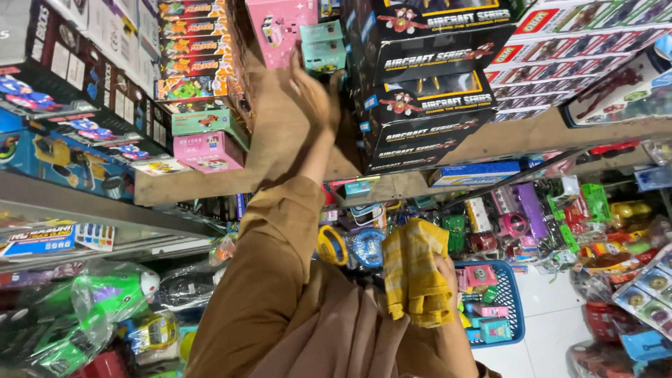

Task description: Wiping toy boxes with a yellow cloth and organizing them into a blue basket on the sales floor.

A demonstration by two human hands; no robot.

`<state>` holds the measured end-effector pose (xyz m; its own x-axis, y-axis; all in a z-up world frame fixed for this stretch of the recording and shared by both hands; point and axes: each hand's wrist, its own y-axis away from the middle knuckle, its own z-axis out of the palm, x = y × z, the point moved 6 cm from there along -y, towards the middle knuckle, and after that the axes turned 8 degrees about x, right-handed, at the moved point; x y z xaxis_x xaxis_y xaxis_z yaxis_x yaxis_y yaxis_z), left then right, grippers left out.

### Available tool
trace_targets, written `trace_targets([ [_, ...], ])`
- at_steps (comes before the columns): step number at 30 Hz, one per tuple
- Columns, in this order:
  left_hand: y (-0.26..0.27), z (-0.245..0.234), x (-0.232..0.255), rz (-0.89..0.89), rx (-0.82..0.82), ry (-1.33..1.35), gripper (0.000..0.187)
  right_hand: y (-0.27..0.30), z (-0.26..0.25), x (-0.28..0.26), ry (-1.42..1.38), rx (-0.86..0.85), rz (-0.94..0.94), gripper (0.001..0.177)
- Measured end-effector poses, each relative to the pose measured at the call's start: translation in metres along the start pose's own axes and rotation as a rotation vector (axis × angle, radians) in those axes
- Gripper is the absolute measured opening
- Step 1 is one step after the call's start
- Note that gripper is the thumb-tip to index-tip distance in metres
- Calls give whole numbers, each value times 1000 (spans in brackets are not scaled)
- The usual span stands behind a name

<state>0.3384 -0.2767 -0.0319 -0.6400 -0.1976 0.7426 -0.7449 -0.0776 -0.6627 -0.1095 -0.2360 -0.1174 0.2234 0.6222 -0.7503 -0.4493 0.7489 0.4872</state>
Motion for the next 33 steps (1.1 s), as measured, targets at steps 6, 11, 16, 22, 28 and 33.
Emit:
trace_targets([
  [6,1,15,-14,-10,-32,74,98,4,-9,-1,-62,39,-18,40],
  [11,2,29,-43,-95,-70,104,95,12,4,-9,-27,43,-39,40],
  [16,1,35,-52,-109,-103,152,98,16,6,-2,-99,82,22,43],
  [22,0,15,-42,-60,-123,191,115,16,-6,17,-55,37,56,44],
  [28,42,-92,53,-29,-49,66,63,-5,-42,61,-568,-14,177,43],
  [33,159,-179,82,-116,-97,302,38,13,-27,26,-609,-194,4,49],
])
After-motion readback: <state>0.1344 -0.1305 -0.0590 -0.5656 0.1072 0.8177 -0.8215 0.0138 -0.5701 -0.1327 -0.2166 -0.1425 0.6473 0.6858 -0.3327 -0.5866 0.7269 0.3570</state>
